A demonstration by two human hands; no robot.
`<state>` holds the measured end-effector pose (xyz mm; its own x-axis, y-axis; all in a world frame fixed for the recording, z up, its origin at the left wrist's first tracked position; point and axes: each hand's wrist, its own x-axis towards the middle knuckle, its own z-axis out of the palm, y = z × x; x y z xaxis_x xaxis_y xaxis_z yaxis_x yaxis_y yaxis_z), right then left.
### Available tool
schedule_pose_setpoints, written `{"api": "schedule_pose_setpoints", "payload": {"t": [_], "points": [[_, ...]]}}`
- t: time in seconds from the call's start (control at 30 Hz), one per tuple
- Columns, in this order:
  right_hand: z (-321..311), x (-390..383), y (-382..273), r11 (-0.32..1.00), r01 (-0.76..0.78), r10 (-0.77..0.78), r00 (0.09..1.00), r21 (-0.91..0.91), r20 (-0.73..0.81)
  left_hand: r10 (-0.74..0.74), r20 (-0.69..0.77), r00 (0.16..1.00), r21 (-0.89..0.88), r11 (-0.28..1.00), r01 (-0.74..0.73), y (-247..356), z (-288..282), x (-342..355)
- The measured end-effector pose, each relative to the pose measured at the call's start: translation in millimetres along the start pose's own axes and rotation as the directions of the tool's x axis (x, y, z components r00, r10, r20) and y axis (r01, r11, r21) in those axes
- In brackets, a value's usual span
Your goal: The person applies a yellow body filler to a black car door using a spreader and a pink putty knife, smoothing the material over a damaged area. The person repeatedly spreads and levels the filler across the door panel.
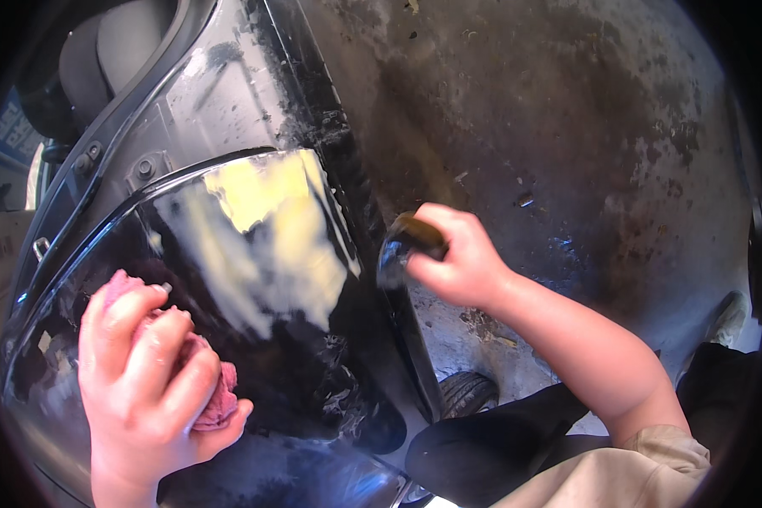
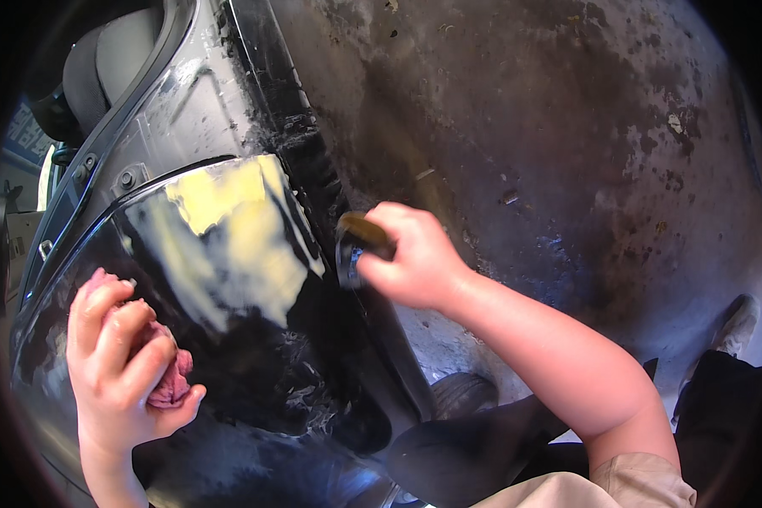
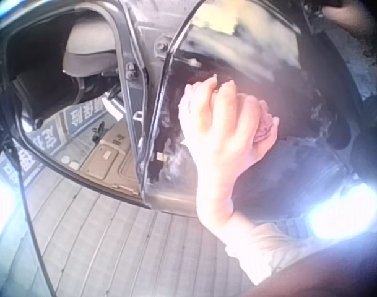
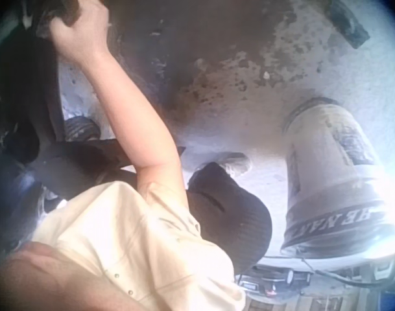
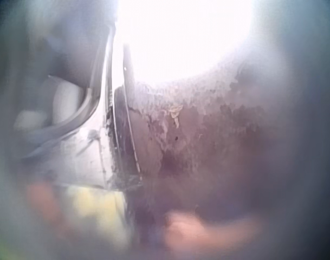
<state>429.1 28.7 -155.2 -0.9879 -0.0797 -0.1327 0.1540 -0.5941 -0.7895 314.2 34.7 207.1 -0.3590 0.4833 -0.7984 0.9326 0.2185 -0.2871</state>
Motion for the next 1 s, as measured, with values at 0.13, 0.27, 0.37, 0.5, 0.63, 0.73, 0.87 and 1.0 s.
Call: {"api": "schedule_pose_setpoints", "payload": {"t": [0.13, 0.27, 0.37, 0.5, 0.63, 0.73, 0.87, 1.0], "points": [[8, -8, -1, 0.999, 0.008, -0.001, 0.976, 0.033, -0.218, 0.015, 0.017, 1.0, -0.005, 1.0, -0.015, 9, 12, -3], [44, -36, -6, 0.997, 0.03, -0.009, 0.966, 0.077, -0.257, 0.022, 0.062, 0.998, -0.004, 1.0, -0.021, 13, 14, -5], [70, -56, -7, 0.993, 0.073, -0.051, 0.973, 0.091, -0.226, 0.021, 0.083, 0.996, 0.0, 1.0, -0.021, 14, 15, -7], [89, -74, -1, 0.994, 0.111, -0.109, 0.984, 0.007, -0.139, 0.051, 0.129, 0.99, -0.004, 0.999, -0.051, 18, 14, -8], [112, -91, -5, 0.992, 0.113, -0.109, 0.992, 0.061, -0.066, 0.135, 0.237, 0.962, -0.038, 0.991, -0.129, 26, 15, -10], [125, -103, -12, 0.997, 0.036, -0.037, 0.999, -0.062, -0.015, 0.237, 0.26, 0.936, -0.077, 0.971, -0.225, 29, 27, -21], [127, -51, -12, 0.995, 0.087, -0.092, 0.988, -0.047, -0.127, 0.23, 0.269, 0.935, -0.065, 0.973, -0.221, 35, 25, -23], [128, -66, -13, 0.986, 0.101, -0.128, 0.969, -0.135, -0.212, 0.232, 0.255, 0.939, -0.113, 0.971, -0.209, 30, 24, -17]]}}
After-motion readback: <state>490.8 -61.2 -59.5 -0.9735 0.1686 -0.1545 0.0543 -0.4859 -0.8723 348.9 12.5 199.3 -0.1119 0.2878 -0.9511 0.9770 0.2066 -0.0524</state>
